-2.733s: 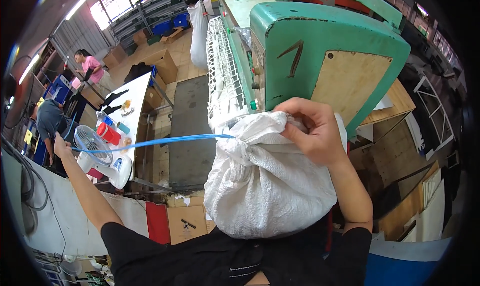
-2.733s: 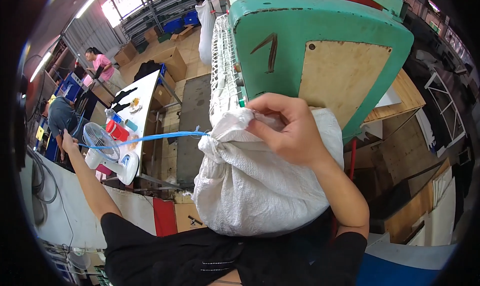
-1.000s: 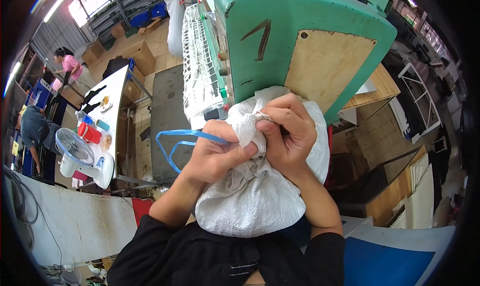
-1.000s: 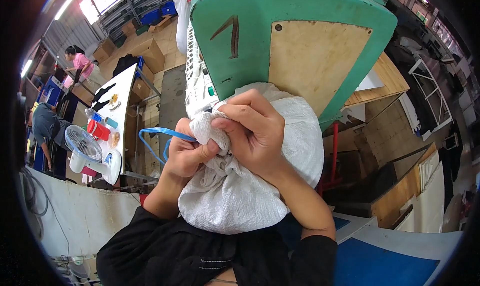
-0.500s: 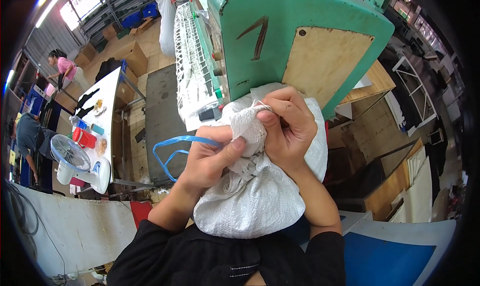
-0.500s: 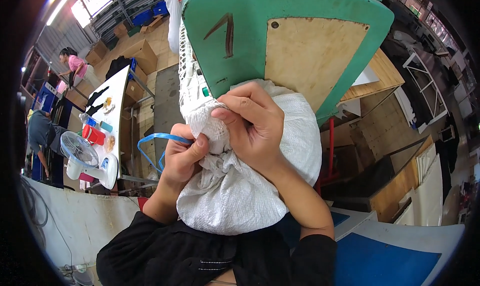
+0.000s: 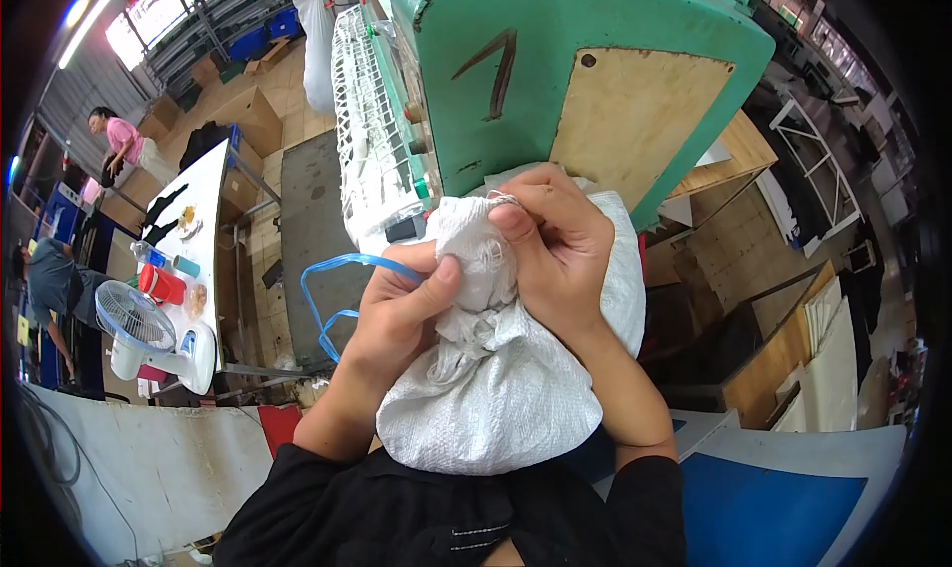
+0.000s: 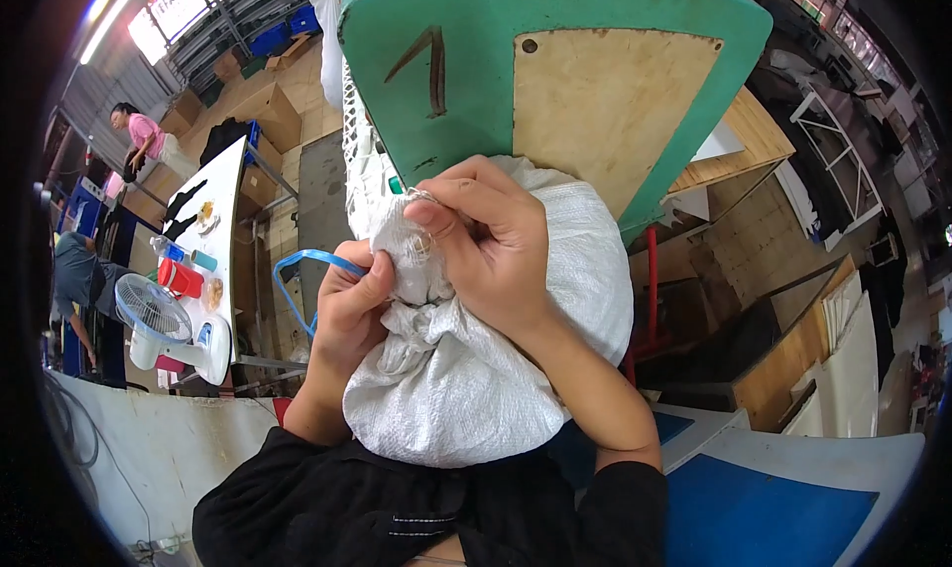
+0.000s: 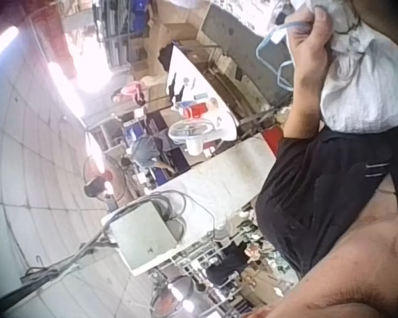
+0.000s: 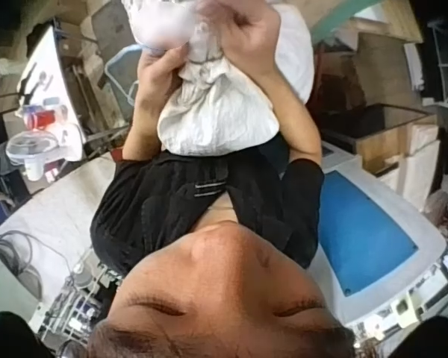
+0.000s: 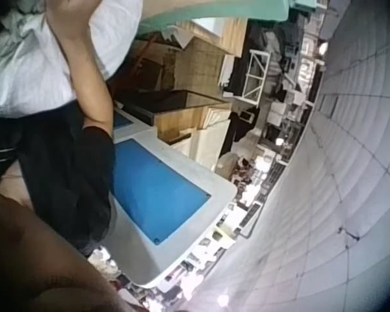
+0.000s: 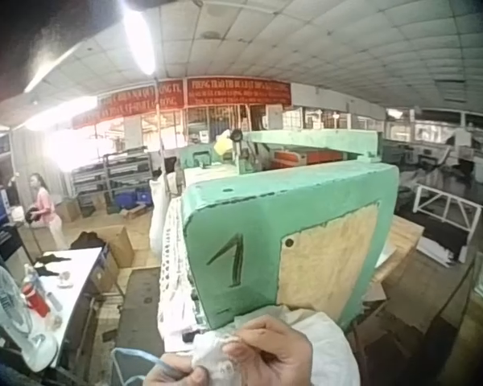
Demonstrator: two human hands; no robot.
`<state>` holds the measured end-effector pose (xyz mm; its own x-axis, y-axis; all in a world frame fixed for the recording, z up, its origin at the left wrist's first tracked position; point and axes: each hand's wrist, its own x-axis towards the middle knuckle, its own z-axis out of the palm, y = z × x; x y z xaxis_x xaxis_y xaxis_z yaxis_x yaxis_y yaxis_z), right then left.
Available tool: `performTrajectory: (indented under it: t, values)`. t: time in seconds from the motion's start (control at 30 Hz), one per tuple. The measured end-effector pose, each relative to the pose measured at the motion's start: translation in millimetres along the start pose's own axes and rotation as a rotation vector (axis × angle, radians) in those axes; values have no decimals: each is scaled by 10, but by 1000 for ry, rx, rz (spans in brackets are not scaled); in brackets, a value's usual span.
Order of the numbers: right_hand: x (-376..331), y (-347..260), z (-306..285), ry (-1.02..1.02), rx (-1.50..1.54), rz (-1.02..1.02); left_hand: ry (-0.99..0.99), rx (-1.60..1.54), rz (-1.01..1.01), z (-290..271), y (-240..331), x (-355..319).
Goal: Tying and securing a large white bag to a machine using blue plastic strips.
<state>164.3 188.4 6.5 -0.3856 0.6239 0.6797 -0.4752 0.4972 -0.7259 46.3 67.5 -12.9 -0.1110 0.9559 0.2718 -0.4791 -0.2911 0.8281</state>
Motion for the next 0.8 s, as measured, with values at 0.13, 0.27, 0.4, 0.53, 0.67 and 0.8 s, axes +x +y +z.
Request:
performTrajectory:
  t: [0.13,0.27,0.4,0.53,0.67,0.8]
  values:
    - [56,27,-29,-90,119,53,-39,-41,-50,-48,55,33]
    - [81,-13,-83,-128,118,119,-94,145,-54,16,180,92]
    - [101,-154,-175,-244,-42,51,0,417,187,75,104,18]
    - [110,-618,-338,-541,-426,30,38,1035,717,24,93,-66]
    - [-164,-586,-399,-510,-522,-292,-244,1321,846,43,270,-154]
    - [-447,-436,-560,-429,-550,-477,-273,1299,919,90,138,-176]
